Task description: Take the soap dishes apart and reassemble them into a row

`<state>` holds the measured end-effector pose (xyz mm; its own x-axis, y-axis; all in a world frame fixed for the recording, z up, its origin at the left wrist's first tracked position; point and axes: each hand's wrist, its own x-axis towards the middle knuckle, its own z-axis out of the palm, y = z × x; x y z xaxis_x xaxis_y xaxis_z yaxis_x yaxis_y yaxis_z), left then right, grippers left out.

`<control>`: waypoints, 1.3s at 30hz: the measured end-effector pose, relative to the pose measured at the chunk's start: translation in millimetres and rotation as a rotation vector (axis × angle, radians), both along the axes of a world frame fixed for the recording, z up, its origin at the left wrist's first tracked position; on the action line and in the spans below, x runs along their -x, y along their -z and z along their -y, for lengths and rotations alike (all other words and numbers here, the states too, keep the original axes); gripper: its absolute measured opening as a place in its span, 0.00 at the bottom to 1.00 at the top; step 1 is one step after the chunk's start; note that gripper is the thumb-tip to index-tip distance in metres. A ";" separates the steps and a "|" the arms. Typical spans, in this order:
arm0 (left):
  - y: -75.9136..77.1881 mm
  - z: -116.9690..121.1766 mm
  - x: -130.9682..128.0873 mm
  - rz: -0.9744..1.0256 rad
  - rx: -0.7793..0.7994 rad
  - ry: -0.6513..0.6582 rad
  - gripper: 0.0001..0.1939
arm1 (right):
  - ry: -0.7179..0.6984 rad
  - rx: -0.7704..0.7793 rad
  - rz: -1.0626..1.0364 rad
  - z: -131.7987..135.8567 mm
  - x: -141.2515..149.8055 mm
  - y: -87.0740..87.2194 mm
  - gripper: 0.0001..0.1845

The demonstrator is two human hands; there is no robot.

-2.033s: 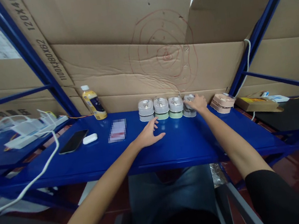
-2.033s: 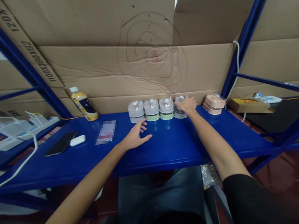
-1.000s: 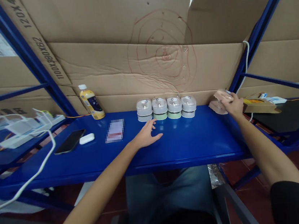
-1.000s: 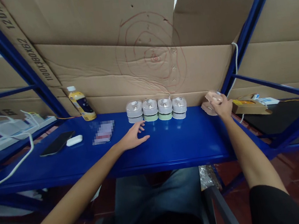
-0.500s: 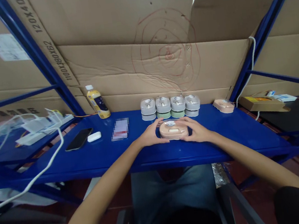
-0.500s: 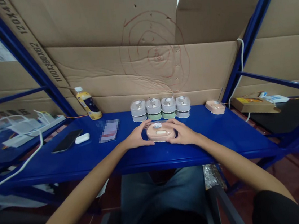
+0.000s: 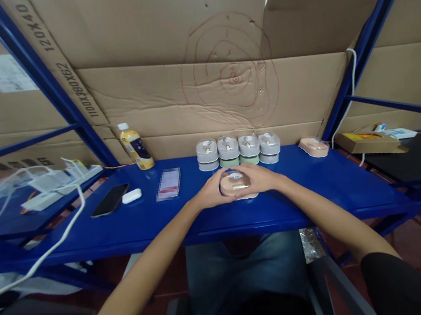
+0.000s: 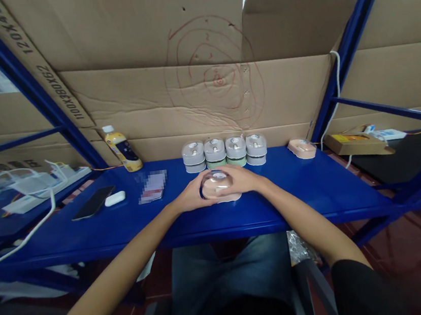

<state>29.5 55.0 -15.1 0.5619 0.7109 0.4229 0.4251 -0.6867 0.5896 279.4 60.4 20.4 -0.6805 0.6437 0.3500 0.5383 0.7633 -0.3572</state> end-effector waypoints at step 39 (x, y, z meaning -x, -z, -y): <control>-9.9 6.9 3.7 -0.102 -0.110 -0.064 0.42 | 0.114 0.035 -0.372 -14.1 -40.9 4.1 0.40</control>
<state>25.8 48.1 -5.2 0.5612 0.6990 0.4433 0.5238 -0.7146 0.4637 320.3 74.5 16.3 -0.4348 0.7236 0.5360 0.4475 0.6901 -0.5687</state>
